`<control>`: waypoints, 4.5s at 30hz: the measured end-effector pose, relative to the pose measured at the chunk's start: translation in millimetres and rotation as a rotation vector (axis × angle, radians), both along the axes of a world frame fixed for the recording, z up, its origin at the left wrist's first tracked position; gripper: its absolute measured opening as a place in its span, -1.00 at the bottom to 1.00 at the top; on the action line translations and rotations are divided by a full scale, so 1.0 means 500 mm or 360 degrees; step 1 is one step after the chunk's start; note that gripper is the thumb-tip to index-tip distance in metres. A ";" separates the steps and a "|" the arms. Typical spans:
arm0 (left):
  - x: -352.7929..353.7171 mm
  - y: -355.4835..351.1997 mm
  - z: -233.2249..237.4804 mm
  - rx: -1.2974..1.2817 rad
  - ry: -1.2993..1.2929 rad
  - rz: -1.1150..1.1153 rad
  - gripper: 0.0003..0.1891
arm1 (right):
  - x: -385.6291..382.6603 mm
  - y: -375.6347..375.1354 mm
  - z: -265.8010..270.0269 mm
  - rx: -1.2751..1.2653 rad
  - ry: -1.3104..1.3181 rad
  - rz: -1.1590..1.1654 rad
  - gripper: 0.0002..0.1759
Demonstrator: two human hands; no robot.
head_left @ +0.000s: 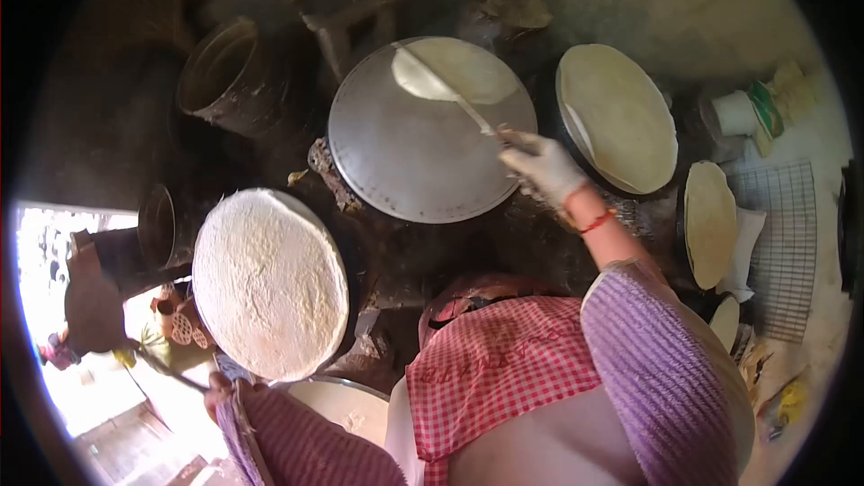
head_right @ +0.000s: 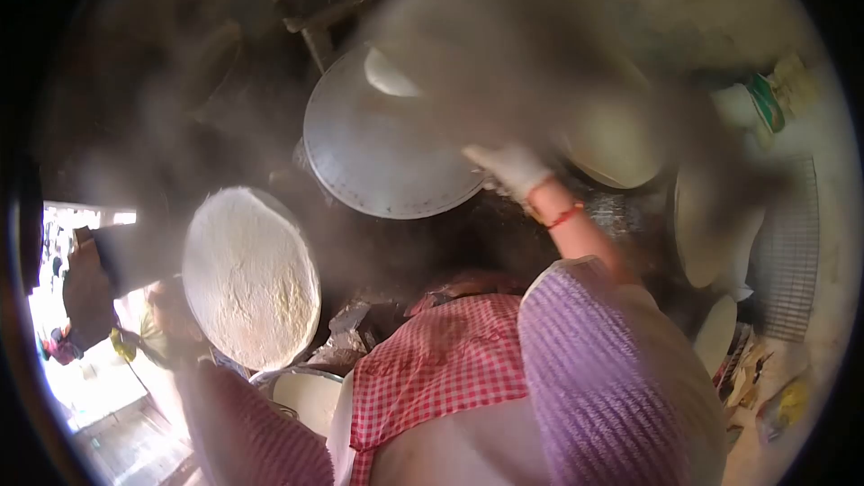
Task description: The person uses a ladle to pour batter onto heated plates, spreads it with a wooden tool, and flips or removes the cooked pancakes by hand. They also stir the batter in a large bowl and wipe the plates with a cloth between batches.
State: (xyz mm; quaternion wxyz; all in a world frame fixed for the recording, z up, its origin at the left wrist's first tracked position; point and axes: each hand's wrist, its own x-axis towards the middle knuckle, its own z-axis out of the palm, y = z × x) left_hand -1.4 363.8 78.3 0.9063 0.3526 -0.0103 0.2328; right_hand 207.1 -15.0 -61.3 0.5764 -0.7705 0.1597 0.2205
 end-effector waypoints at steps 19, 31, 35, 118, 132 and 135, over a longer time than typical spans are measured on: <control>0.198 -0.435 0.186 -0.0421 -0.1006 -0.0691 -0.88 | 0.147 -0.035 -0.027 0.0274 0.0066 0.0227 -0.12; 0.119 -0.334 0.084 0.0579 -0.0046 0.0360 -0.79 | 0.128 0.003 -0.018 0.0199 -0.0082 0.0259 -0.59; 0.000 -0.200 -0.009 0.0725 0.0300 0.0947 -0.80 | 0.124 -0.045 -0.015 0.0146 -0.0054 0.0337 -0.52; 0.085 -0.262 -0.253 0.2382 0.1647 0.0475 -0.44 | 0.242 -0.160 -0.072 0.0001 -0.0301 0.0718 -0.56; -0.038 -0.370 -0.273 0.2309 0.1225 -0.0078 -0.45 | -0.175 -0.338 -0.285 0.0141 -0.0386 0.0558 -0.39; 0.012 -0.349 -0.327 0.2330 0.0872 -0.0132 -0.44 | -0.270 -0.308 -0.341 -0.0024 0.0110 0.0264 -0.51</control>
